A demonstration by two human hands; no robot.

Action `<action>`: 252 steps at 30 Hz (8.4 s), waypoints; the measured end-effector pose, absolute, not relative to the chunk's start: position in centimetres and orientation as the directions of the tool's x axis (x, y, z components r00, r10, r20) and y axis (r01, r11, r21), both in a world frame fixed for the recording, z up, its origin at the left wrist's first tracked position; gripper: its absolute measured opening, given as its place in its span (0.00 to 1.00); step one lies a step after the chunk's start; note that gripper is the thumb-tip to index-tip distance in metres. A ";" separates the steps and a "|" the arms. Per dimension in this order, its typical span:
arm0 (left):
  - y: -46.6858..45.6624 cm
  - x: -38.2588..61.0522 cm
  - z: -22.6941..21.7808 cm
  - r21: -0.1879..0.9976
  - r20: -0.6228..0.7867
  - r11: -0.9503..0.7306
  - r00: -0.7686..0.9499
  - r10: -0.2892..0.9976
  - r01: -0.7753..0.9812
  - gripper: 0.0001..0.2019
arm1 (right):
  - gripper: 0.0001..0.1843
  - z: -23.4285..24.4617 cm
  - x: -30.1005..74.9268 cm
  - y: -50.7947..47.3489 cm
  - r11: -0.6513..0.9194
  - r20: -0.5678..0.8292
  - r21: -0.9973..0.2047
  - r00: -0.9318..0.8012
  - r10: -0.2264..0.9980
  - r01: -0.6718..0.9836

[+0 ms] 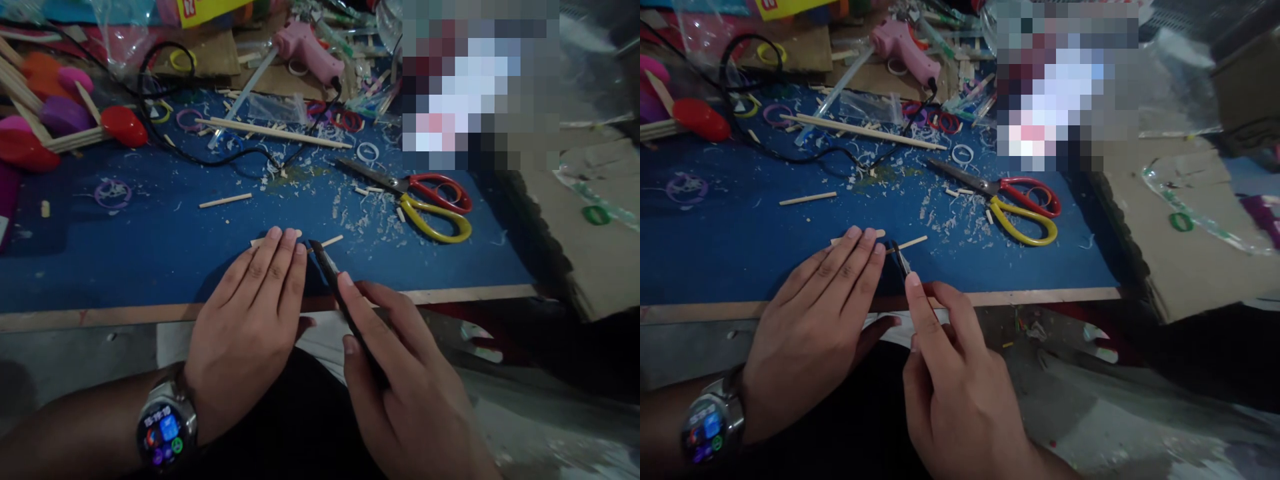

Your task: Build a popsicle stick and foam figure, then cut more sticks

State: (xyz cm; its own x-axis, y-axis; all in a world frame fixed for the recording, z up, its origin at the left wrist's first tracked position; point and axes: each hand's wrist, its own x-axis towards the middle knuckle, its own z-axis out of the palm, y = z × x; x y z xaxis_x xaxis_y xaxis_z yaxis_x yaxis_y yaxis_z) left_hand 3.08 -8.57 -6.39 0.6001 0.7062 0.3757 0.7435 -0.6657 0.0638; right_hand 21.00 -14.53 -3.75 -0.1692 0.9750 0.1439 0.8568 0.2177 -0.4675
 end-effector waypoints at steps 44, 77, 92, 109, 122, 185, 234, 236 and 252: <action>-8.1 2.9 -6.9 -0.089 0.415 -0.668 0.638 0.649 0.738 0.22 | 0.32 -4.6 21.3 -14.8 0.183 0.172 -0.582 -0.099 0.980 0.793; -8.2 2.9 -6.9 -0.083 0.396 -0.664 0.636 0.662 0.743 0.23 | 0.32 -4.7 20.8 -15.1 0.237 0.216 -0.467 -0.150 0.965 0.852; -8.2 3.0 -7.0 -0.062 0.393 -0.665 0.631 0.669 0.744 0.24 | 0.33 -4.2 20.7 -15.4 0.231 0.204 -0.433 -0.155 0.967 0.871; -8.0 3.0 -7.3 -0.046 0.466 -0.660 0.600 0.650 0.750 0.21 | 0.30 -3.4 20.2 -13.7 0.239 0.203 -0.354 -0.175 0.963 0.904; -8.2 3.4 -8.0 -0.046 0.511 -0.646 0.573 0.641 0.762 0.21 | 0.29 -3.4 19.9 -14.9 0.238 0.191 -0.284 -0.189 0.963 0.929; -8.0 3.1 -7.5 -0.214 0.472 -0.650 0.660 0.585 0.729 0.20 | 0.27 -4.0 20.2 -14.8 0.255 0.270 -0.166 -0.205 0.941 0.953; -8.1 2.9 -7.6 -0.093 0.451 -0.671 0.632 0.630 0.735 0.23 | 0.29 -3.7 22.1 -16.0 0.270 0.318 -0.307 -0.168 0.933 0.913; -8.1 2.8 -7.5 -0.080 0.433 -0.677 0.637 0.638 0.732 0.24 | 0.29 -3.6 22.7 -15.3 0.251 0.355 -0.332 -0.126 0.926 0.909; -6.4 2.3 -4.1 0.118 0.473 -0.669 0.551 0.687 0.734 0.14 | 0.22 -2.8 26.4 -7.3 0.350 0.405 -0.353 -0.196 0.893 0.868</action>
State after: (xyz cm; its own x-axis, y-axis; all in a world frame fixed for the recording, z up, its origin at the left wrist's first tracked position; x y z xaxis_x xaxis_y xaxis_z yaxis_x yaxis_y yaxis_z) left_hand 2.30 -6.41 -4.10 0.5511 0.6874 0.4730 0.7337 -0.6692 0.1176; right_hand 26.44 -7.28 -2.75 -0.1955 0.8931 0.4051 0.8675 0.3502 -0.3533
